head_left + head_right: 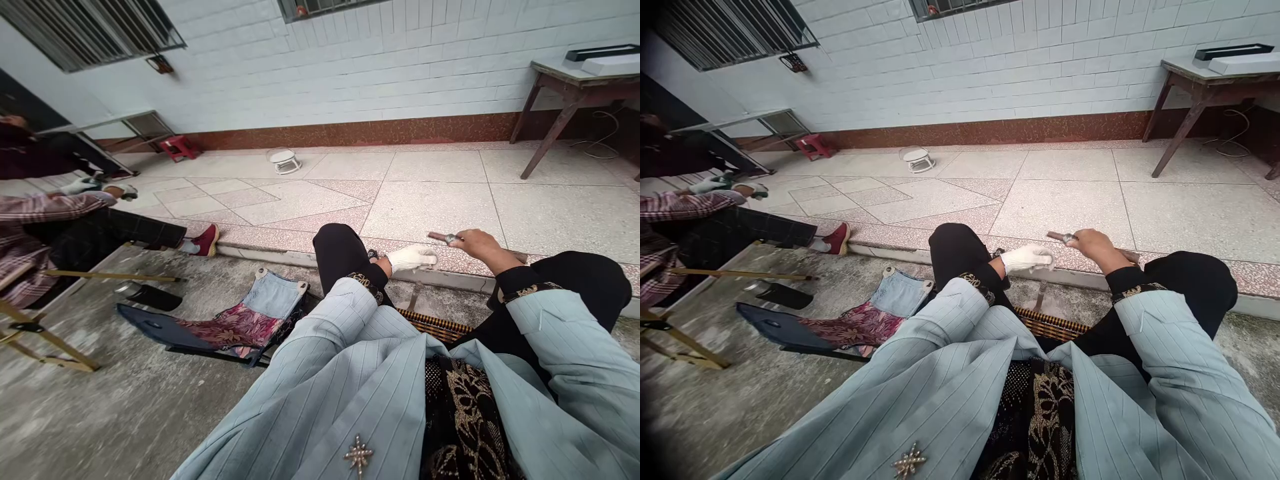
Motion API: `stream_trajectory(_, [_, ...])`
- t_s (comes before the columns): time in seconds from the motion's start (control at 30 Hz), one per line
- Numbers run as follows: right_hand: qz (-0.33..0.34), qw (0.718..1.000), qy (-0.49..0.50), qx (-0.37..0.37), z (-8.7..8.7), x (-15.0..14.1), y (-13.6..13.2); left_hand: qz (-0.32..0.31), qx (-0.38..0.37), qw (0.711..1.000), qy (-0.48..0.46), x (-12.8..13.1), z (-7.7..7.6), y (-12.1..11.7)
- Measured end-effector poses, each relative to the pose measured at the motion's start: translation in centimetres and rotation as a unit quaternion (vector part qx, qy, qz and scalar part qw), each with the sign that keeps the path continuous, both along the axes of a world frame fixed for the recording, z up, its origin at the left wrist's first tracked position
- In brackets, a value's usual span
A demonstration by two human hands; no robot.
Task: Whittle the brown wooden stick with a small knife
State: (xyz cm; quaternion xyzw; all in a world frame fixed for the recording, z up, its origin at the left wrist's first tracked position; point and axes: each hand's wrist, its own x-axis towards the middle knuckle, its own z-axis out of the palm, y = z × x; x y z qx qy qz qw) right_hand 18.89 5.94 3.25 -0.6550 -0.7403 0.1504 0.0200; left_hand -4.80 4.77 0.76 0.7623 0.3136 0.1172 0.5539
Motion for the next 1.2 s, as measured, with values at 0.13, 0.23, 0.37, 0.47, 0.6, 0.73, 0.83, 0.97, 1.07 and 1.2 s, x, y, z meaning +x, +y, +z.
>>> stream_trajectory(0.13, [0.151,0.978,0.031,-0.141,-0.7,-0.6,-1.0,0.056,-0.028,0.998,-0.004,0.2,0.2,0.2])
stream_trajectory(0.23, [0.249,0.904,0.169,-0.302,-0.2,-0.6,-2.1,0.087,-0.036,0.996,0.003,0.1,0.3,0.3])
stream_trajectory(0.37, [0.221,0.866,0.363,-0.265,1.7,0.0,-2.8,0.136,-0.038,0.99,-0.011,-0.1,0.4,0.6])
stream_trajectory(0.47, [0.151,0.874,0.438,-0.15,2.7,0.1,-2.8,0.151,-0.031,0.988,-0.013,-0.1,0.3,0.8])
stream_trajectory(0.6, [0.096,0.876,0.462,-0.095,2.7,-0.2,-2.4,0.131,-0.042,0.99,0.01,0.2,0.2,0.8])
stream_trajectory(0.73, [0.031,0.9,0.429,-0.067,2.3,-0.2,-1.8,0.128,-0.033,0.991,0.014,0.4,0.3,0.4])
stream_trajectory(0.83, [-0.024,0.953,0.301,-0.028,1.8,0.0,-1.3,0.112,-0.027,0.993,0.019,0.6,0.6,-0.2])
stream_trajectory(0.97, [-0.044,0.994,0.102,0.008,0.5,-0.1,-0.5,0.108,-0.027,0.994,0.025,0.9,1.0,-1.1])
stream_trajectory(1.07, [-0.002,1.0,-0.006,0.009,-0.7,-0.4,-0.2,0.115,-0.028,0.993,0.026,0.9,1.3,-1.4])
stream_trajectory(1.2, [0.108,0.99,-0.008,-0.095,-1.3,-0.8,-0.6,0.129,-0.027,0.991,0.022,0.7,1.5,-1.3])
